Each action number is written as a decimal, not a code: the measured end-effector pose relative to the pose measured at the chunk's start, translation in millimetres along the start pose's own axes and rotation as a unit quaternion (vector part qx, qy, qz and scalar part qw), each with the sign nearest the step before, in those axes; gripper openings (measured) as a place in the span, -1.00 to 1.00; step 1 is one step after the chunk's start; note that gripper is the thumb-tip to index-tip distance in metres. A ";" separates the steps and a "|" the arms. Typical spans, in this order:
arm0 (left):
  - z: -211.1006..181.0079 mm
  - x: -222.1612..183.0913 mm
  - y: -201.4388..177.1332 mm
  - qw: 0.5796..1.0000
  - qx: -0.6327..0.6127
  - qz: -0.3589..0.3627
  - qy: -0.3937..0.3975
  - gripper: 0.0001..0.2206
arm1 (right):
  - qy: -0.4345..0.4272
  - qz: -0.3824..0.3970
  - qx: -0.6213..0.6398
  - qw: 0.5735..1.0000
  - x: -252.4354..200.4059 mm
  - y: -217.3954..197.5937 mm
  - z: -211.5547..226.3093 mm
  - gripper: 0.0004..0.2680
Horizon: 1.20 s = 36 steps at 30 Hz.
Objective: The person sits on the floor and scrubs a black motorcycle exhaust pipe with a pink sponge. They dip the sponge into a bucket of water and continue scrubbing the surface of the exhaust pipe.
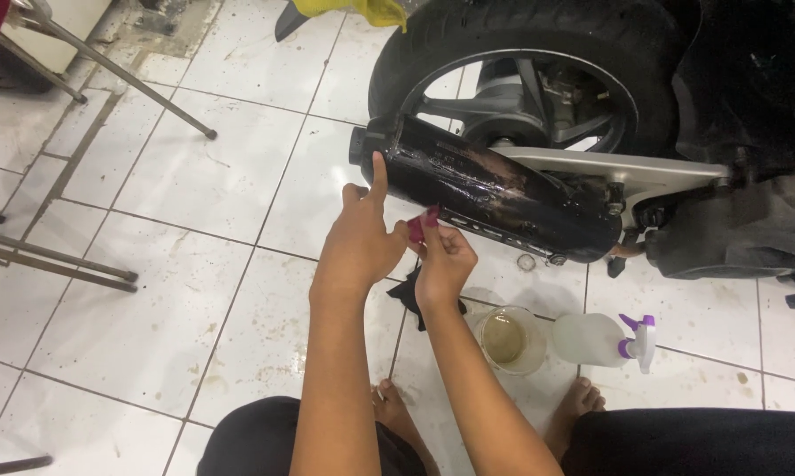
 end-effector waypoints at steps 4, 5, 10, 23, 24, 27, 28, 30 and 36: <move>-0.3 -3.3 -0.2 1.000 0.000 -0.001 -0.004 -0.26 | 0.003 -0.007 0.013 1.000 1.2 -5.7 -5.5 -0.87; -0.5 -3.0 -0.2 1.000 0.000 -0.001 -0.003 -0.26 | -0.014 -0.008 -0.040 0.999 3.4 -8.6 -6.5 -0.88; -0.4 -3.2 -1.8 1.000 -0.002 0.002 0.004 -0.26 | -0.092 0.012 -0.151 0.984 36.2 -28.5 -28.3 -0.93; -7.9 -3.4 -3.4 1.000 0.011 0.014 0.004 -0.27 | -0.143 -0.020 -0.164 0.976 51.4 -69.7 -41.2 -0.92; -7.6 -3.1 -2.6 1.000 0.020 0.013 0.008 -0.26 | -0.160 0.004 -0.192 0.968 50.2 -63.4 -38.7 -0.92; -10.0 -6.2 -3.1 1.000 0.021 0.016 -0.002 -0.26 | -0.141 -0.008 -0.213 0.967 51.5 -49.7 -34.3 -0.93; -11.1 -5.9 -3.6 1.000 0.022 0.016 0.000 -0.26 | -0.142 -0.010 -0.211 0.967 49.2 -48.7 -31.1 -0.93; -12.4 -5.0 -4.6 1.000 0.017 0.015 -0.006 -0.26 | -0.098 0.002 -0.141 0.985 45.2 -46.4 -27.1 -0.94; -9.7 -3.6 -2.7 1.000 0.023 0.014 0.001 -0.27 | -0.087 -0.041 -0.068 0.993 37.4 -69.3 -20.2 -0.97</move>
Point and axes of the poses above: each hand's wrist, its own x-axis towards the middle knuckle, its own y-axis out of the palm, z = x × y, the point moved 2 cm from there along x, towards the middle knuckle, and after that the axes turned 1 degree about x, right-handed, at the moved point
